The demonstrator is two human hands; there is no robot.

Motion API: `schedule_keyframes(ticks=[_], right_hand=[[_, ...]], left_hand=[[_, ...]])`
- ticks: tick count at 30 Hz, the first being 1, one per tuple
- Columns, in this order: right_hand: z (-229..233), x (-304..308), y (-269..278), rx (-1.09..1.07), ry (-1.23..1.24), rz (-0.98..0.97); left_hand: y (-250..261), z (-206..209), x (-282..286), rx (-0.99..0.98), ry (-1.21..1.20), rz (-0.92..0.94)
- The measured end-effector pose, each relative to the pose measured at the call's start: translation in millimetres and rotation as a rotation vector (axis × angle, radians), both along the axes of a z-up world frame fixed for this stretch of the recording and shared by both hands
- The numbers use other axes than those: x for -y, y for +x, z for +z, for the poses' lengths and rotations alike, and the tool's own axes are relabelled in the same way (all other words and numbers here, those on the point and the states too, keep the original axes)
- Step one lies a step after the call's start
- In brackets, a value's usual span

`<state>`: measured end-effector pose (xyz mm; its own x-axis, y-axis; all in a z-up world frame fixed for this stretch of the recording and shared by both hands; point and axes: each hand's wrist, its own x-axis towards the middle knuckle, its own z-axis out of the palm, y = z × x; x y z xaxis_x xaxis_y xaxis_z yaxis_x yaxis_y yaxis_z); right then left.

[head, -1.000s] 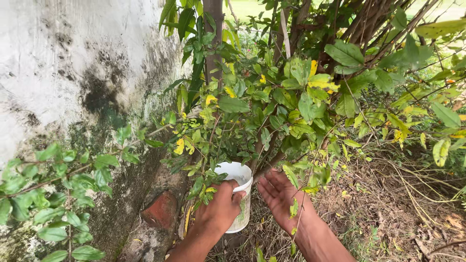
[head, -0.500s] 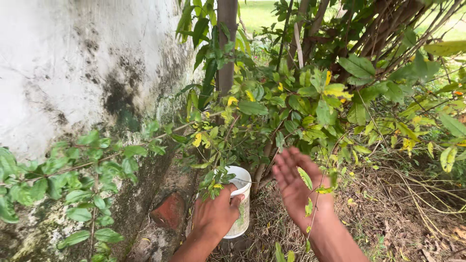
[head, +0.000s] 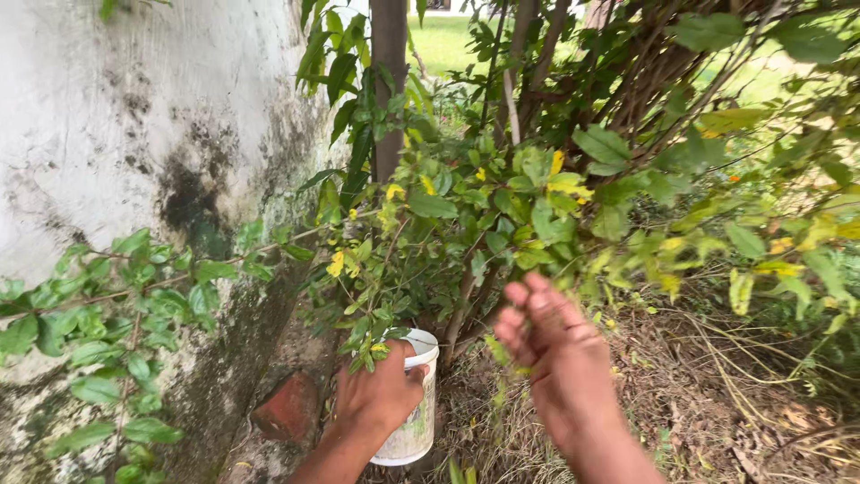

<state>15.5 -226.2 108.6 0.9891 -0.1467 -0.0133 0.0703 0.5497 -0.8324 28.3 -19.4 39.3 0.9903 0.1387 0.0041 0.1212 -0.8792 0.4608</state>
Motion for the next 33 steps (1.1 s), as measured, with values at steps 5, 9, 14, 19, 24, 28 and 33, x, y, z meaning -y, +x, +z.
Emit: schedule_keyframes(ticks=[5,9,14,19,24,28,33], right_hand=[[-56.3,-9.6,3.9,-0.106,-0.209,0.016],[-98.7,-3.5,17.3,-0.108,-0.233,0.052],[-108.3,6.3,26.9,-0.050,-0.245,0.052],[-84.4,15.6,14.5,0.136,-0.316,-0.170],[-51.2,21.3,-1.8,0.194,-0.501,-0.476],[-39.3,43.5,22.7,0.268,-0.446,-0.539],[-46.1,76.0,85.8,0.189,-0.643,-0.387]], left_hand=[[-0.8,0.7,14.5,-0.035,0.003,-0.030],[-1.1,2.4,25.0,0.071,-0.001,-0.058],[4.9,3.5,33.8,0.006,0.014,-0.037],[3.3,4.1,36.2,0.034,0.050,-0.032],[-8.8,10.3,38.8,0.003,0.042,-0.056],[-13.5,11.3,38.0,0.102,-0.003,-0.108],[-21.5,18.2,31.3,0.282,-0.008,-0.200]])
